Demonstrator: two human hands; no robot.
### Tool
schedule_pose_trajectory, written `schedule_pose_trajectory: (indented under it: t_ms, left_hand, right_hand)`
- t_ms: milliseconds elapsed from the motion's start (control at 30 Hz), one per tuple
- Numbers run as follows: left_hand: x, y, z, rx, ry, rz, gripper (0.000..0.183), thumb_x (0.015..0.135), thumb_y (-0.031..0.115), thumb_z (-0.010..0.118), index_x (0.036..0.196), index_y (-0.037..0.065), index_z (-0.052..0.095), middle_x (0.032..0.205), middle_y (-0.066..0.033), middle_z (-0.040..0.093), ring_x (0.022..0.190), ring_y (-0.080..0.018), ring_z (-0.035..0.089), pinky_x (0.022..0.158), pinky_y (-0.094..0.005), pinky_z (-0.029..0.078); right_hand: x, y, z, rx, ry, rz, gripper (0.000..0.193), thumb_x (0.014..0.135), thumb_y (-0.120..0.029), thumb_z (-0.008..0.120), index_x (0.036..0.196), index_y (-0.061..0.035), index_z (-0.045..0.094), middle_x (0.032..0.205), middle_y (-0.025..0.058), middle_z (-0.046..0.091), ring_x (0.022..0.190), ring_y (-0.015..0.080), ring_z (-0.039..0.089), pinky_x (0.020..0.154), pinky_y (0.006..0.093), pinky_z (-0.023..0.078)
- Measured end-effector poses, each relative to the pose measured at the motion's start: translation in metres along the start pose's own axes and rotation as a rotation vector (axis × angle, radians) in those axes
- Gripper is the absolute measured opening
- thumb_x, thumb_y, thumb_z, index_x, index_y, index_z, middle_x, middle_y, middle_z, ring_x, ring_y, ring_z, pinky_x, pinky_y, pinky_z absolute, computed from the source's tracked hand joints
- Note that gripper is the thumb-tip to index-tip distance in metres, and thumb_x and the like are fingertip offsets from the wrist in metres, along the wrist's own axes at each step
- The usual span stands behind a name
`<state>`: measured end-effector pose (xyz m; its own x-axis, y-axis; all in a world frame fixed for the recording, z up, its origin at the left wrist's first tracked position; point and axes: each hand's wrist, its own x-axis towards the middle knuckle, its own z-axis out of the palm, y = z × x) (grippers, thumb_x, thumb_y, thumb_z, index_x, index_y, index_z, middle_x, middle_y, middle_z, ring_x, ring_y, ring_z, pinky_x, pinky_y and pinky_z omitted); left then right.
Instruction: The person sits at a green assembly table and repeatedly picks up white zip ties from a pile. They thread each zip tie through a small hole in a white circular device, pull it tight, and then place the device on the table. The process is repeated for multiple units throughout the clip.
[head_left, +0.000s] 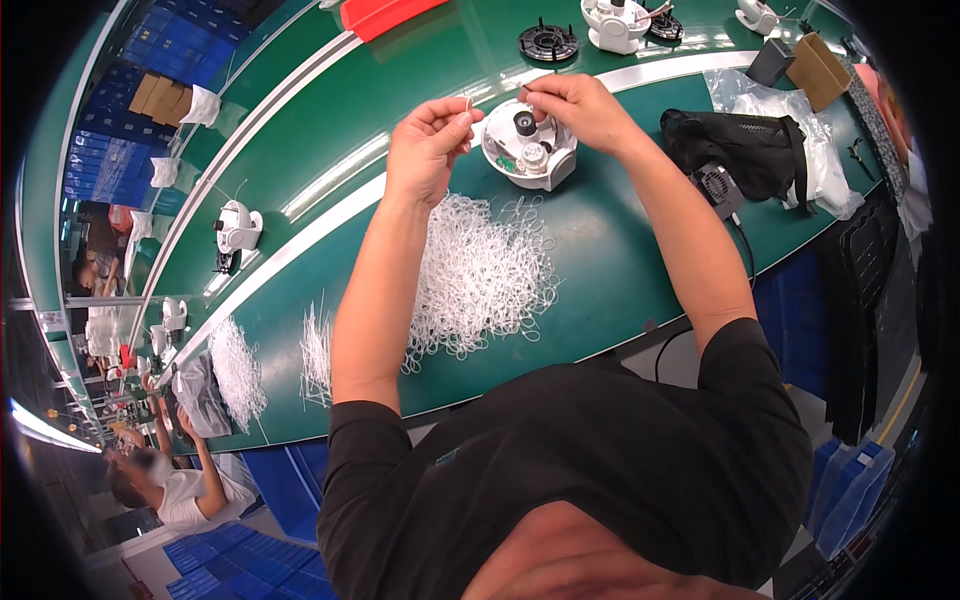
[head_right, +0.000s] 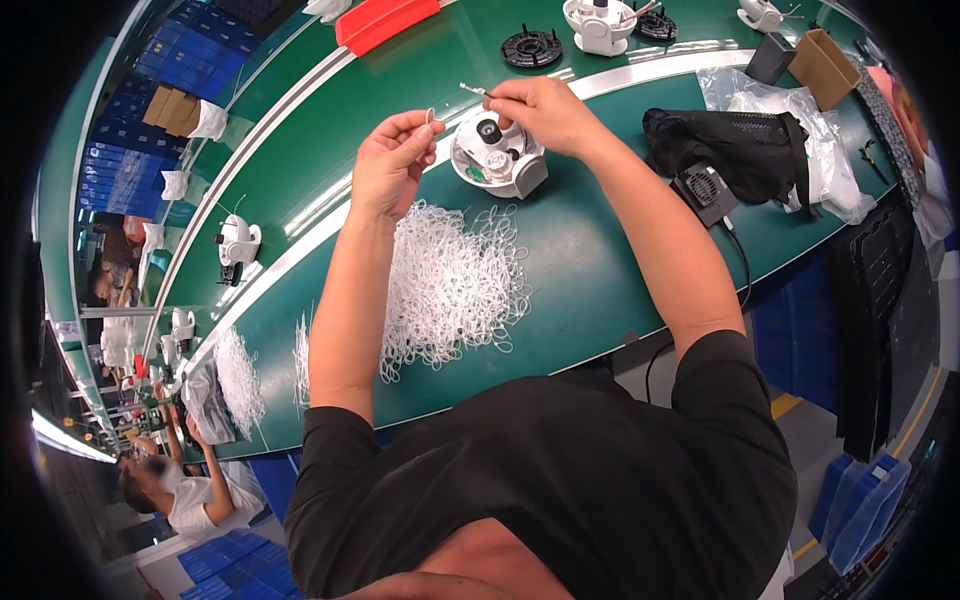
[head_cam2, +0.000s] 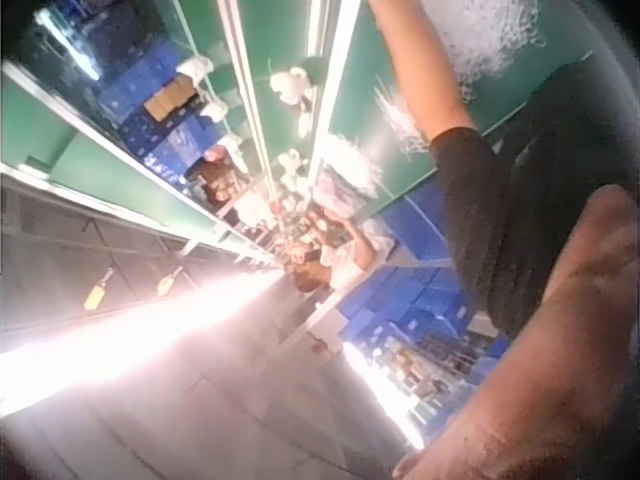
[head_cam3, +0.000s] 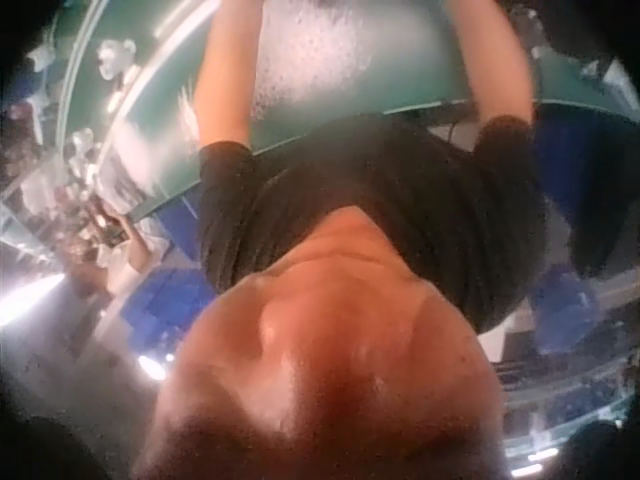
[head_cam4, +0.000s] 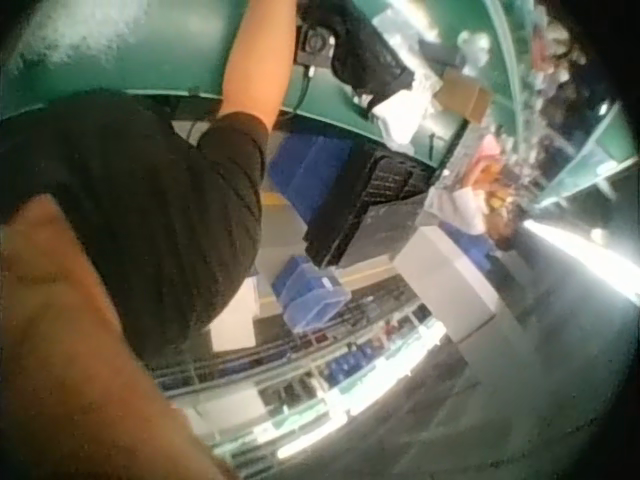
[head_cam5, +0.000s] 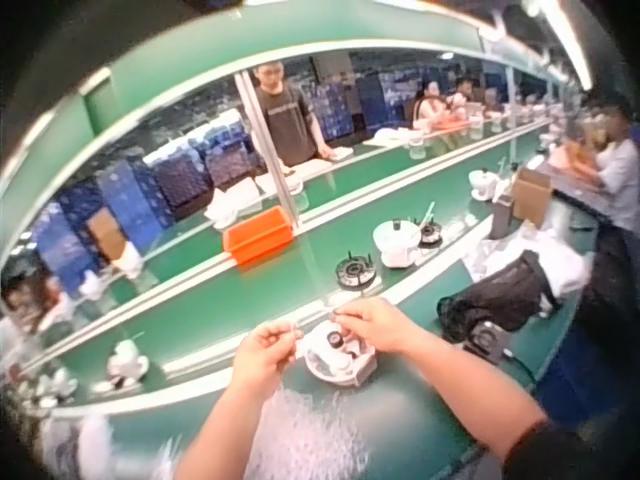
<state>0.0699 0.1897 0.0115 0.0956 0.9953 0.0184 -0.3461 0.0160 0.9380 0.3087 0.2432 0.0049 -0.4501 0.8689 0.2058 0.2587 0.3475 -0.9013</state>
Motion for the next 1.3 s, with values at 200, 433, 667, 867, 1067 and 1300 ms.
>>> schedule_pose_trajectory:
  t_ms: [200, 433, 667, 867, 1067, 1300]
  left_hand:
    - [0.017, 0.016, 0.026, 0.076, 0.02, 0.064, 0.027, 0.088, 0.003, 0.071, 0.111, -0.006, 0.063, 0.095, -0.0128, 0.072, 0.072, -0.0107, 0.062, 0.064, -0.0231, 0.049]
    - [0.025, 0.014, 0.039, 0.213, -0.002, 0.047, 0.026, 0.085, 0.004, 0.074, 0.108, -0.004, 0.066, 0.093, -0.011, 0.073, 0.074, -0.0097, 0.063, 0.063, -0.0221, 0.048]
    - [0.028, -0.001, 0.04, 0.415, 0.072, 0.16, 0.018, 0.084, 0.002, 0.073, 0.101, -0.002, 0.07, 0.089, -0.0076, 0.073, 0.079, -0.0101, 0.066, 0.069, -0.024, 0.052]
    - [0.023, 0.019, 0.039, 0.54, 0.007, 0.186, 0.014, 0.085, 0.003, 0.073, 0.098, -0.001, 0.071, 0.089, -0.0068, 0.073, 0.08, -0.0105, 0.066, 0.073, -0.0248, 0.053]
    - [0.021, 0.028, 0.033, 0.483, -0.044, 0.096, 0.015, 0.086, 0.002, 0.072, 0.1, -0.002, 0.07, 0.093, -0.0073, 0.072, 0.084, -0.0117, 0.067, 0.077, -0.0247, 0.053]
    - [0.023, 0.029, 0.027, 0.575, -0.119, 0.135, 0.014, 0.086, 0.003, 0.073, 0.099, -0.001, 0.071, 0.09, -0.0061, 0.072, 0.082, -0.0107, 0.065, 0.075, -0.0244, 0.053]
  right_hand:
    - [0.003, -0.036, -0.006, -0.142, -0.042, 0.009, 0.022, 0.095, -0.019, 0.059, 0.106, -0.0028, 0.071, 0.076, 0.0021, 0.066, 0.071, 0.0094, 0.06, 0.066, 0.026, 0.048]
    - [0.003, -0.039, -0.008, -0.174, -0.048, 0.006, 0.023, 0.094, -0.023, 0.06, 0.102, -0.006, 0.072, 0.079, 0.008, 0.071, 0.072, 0.0183, 0.066, 0.066, 0.0323, 0.05]
    - [0.0, -0.021, -0.005, -0.149, -0.042, -0.034, 0.02, 0.096, -0.02, 0.059, 0.101, -0.0035, 0.07, 0.076, 0.0025, 0.066, 0.07, 0.0097, 0.06, 0.063, 0.0264, 0.047]
    - [0.002, -0.028, -0.008, -0.015, -0.087, -0.006, 0.021, 0.097, -0.02, 0.058, 0.103, -0.0022, 0.069, 0.079, -0.0007, 0.064, 0.074, 0.0079, 0.057, 0.065, 0.0252, 0.046]
    - [0.0, -0.035, -0.008, 0.104, -0.159, 0.011, 0.022, 0.098, -0.019, 0.057, 0.105, -0.0014, 0.068, 0.085, -0.0006, 0.064, 0.081, 0.0074, 0.057, 0.072, 0.0246, 0.047]
    - [0.005, -0.027, -0.009, 0.142, -0.243, 0.042, 0.022, 0.099, -0.018, 0.056, 0.108, -0.0017, 0.067, 0.09, -0.0011, 0.065, 0.085, 0.0074, 0.058, 0.078, 0.0242, 0.047]
